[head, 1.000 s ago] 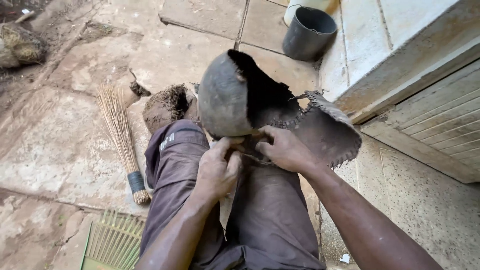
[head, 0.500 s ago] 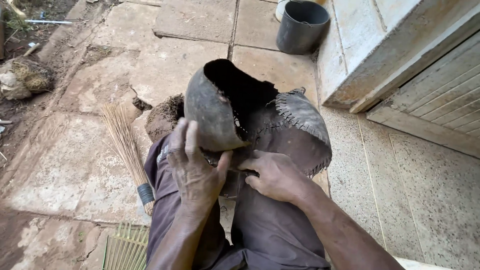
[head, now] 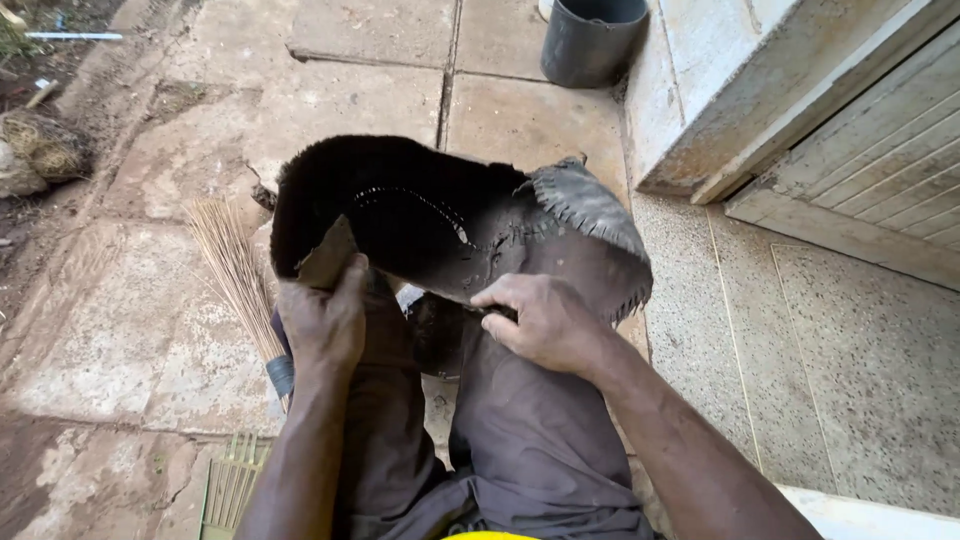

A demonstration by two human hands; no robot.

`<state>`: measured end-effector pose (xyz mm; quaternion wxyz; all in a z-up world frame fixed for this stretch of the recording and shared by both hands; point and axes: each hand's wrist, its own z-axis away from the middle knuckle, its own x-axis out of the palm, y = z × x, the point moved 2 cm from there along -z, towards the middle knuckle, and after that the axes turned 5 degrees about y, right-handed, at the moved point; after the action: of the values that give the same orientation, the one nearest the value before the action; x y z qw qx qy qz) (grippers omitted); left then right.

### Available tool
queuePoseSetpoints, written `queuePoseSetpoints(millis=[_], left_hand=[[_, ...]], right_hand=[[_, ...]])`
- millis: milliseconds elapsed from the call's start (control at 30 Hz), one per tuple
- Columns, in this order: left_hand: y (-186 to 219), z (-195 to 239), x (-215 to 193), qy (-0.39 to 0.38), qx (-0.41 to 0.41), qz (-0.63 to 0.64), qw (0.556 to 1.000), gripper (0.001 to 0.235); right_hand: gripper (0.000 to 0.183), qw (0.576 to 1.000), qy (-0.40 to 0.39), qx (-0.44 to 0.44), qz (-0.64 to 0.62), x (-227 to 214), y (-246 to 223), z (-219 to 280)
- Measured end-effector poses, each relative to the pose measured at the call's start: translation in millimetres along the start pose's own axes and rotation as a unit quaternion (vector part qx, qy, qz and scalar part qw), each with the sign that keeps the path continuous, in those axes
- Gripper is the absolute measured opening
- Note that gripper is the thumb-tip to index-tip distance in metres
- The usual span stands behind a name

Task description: Stitching together thick rubber pieces from a tire to repair or create a bucket.

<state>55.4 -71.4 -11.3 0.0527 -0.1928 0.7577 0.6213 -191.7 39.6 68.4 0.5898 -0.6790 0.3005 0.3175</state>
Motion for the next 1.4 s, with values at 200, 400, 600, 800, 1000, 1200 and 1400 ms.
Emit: queuePoseSetpoints(millis=[200, 400, 600, 800, 1000, 1200, 1400], left_hand=[[82.3, 15.4, -8.1, -0.060, 0.022, -0.124, 0.990, 0.118], [79.0, 41.1, 18.9, 0.102, 0.355, -0.018, 0.929, 0.035], [110.9, 42.7, 11.8, -0.087, 0.340, -0.054, 0.935, 0.058], [96.4, 41.5, 7.0, -0.132, 0.330, 0.030, 0.934, 0.017], [83.2, 61.3, 13.7, -0.142, 0.315, 0.040, 0.938, 0.015], [89.8, 72.3, 14.2, -0.136, 0.353, 0.011, 0.926, 0.010], [74.7, 79.9, 19.0, -0.159, 0.363, -0.001, 0.918, 0.010]], right_hand=[[0.023, 0.992, -0.058, 0.027, -0.111, -17.8, 6.1, -8.6], [0.023, 0.992, -0.059, 0.028, -0.106, -38.7, 10.4, -32.7], [0.025, 0.990, -0.096, 0.032, -0.098, -68.9, -30.6, -48.7], [0.019, 0.990, -0.111, 0.066, -0.054, -64.8, -44.1, -49.7], [0.016, 0.983, -0.124, 0.130, -0.027, -55.0, -27.1, -42.5], [0.023, 0.976, -0.110, 0.171, 0.081, -46.1, -30.2, -28.7], [0.029, 0.978, -0.113, 0.159, 0.069, -26.7, -16.2, -23.5]])
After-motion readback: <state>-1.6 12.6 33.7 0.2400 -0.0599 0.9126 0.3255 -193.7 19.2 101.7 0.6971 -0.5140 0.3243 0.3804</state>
